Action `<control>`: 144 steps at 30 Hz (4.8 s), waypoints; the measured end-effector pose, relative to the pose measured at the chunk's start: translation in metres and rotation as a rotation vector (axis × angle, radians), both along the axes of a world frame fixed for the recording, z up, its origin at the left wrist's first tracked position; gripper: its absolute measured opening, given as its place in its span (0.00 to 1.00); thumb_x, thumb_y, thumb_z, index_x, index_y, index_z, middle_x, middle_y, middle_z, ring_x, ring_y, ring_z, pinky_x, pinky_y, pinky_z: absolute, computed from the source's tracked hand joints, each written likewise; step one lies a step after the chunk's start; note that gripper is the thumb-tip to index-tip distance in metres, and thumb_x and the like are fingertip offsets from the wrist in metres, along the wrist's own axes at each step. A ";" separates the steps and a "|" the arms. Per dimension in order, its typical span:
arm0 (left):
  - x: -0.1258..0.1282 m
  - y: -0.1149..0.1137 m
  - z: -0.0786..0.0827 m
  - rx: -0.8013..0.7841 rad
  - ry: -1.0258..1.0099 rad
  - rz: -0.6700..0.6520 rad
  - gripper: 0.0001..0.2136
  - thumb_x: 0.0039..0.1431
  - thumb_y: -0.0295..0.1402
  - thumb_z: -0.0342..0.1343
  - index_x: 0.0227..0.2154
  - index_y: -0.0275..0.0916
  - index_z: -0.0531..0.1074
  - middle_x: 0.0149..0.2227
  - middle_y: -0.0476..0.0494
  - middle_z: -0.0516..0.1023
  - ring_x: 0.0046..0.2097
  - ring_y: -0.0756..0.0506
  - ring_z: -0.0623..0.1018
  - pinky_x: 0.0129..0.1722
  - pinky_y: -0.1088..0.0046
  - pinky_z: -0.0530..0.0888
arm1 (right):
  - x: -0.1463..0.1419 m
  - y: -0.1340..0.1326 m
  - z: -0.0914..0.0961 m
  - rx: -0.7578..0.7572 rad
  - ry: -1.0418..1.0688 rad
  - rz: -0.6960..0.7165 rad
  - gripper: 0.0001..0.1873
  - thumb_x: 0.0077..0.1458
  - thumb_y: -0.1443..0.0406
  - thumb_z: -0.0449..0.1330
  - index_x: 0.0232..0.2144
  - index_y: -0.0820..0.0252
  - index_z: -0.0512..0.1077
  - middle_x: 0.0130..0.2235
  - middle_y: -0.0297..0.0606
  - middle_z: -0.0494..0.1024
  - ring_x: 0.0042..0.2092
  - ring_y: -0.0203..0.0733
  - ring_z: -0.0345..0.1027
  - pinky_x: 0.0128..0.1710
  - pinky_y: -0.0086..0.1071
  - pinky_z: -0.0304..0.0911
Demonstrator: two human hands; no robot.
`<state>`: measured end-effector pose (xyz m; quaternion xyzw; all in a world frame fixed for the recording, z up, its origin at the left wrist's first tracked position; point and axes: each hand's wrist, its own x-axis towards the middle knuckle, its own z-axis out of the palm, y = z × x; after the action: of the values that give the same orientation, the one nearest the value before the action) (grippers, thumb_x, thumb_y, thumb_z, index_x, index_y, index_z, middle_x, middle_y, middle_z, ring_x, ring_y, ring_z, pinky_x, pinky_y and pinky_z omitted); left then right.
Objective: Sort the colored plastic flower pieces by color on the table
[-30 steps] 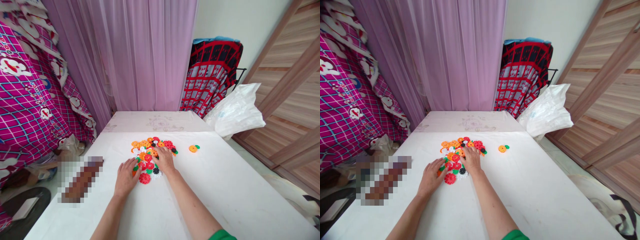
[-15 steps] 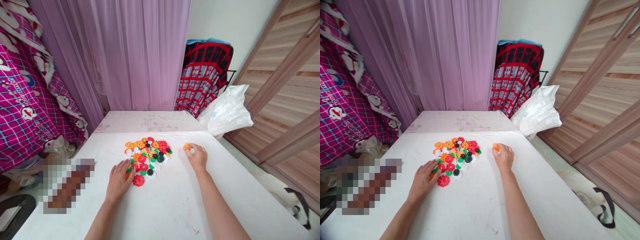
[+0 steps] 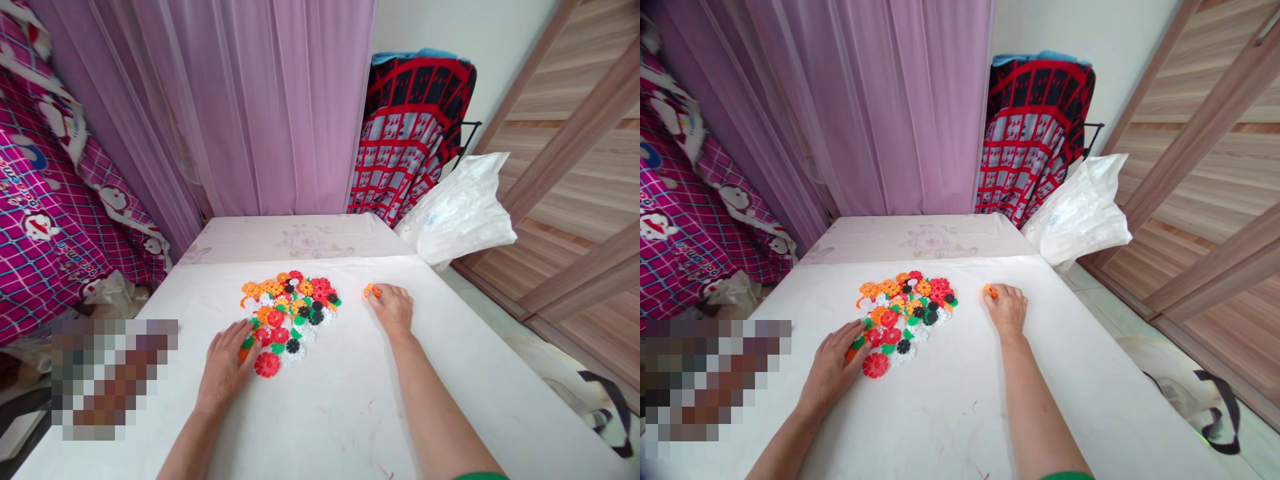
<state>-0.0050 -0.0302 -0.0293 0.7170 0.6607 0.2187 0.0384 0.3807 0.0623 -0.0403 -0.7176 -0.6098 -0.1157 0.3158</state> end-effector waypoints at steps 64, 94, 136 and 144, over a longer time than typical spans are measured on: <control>0.009 -0.041 -0.006 0.106 -0.054 0.142 0.16 0.58 0.30 0.48 0.46 0.42 0.75 0.56 0.40 0.73 0.59 0.37 0.69 0.59 0.54 0.64 | -0.219 -0.119 0.014 -0.162 0.022 0.494 0.13 0.49 0.57 0.62 0.35 0.56 0.71 0.38 0.39 0.75 0.42 0.45 0.68 0.43 0.35 0.61; -0.007 -0.038 -0.021 0.206 -0.124 0.053 0.17 0.60 0.39 0.45 0.46 0.43 0.75 0.54 0.40 0.75 0.55 0.38 0.74 0.55 0.53 0.70 | 0.001 -0.069 0.003 -0.245 0.205 -0.125 0.21 0.51 0.57 0.58 0.47 0.60 0.68 0.42 0.39 0.78 0.41 0.42 0.71 0.41 0.32 0.61; 0.004 -0.041 -0.006 0.038 -0.120 0.049 0.18 0.60 0.29 0.44 0.48 0.46 0.74 0.54 0.44 0.75 0.59 0.39 0.70 0.58 0.50 0.64 | -0.202 -0.109 0.030 -0.141 0.007 0.873 0.15 0.52 0.63 0.61 0.44 0.52 0.72 0.43 0.35 0.78 0.48 0.45 0.63 0.46 0.38 0.57; 0.004 -0.041 -0.008 0.042 -0.117 0.038 0.18 0.59 0.29 0.45 0.47 0.46 0.74 0.54 0.43 0.75 0.59 0.39 0.70 0.59 0.49 0.63 | -0.210 -0.110 0.022 -0.122 0.072 0.797 0.18 0.48 0.63 0.62 0.44 0.54 0.70 0.39 0.35 0.78 0.45 0.45 0.65 0.45 0.37 0.56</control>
<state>-0.0010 -0.0710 -0.0371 0.6909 0.6663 0.2747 0.0580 0.1708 -0.0472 -0.0178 -0.4460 -0.8346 0.0775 0.3138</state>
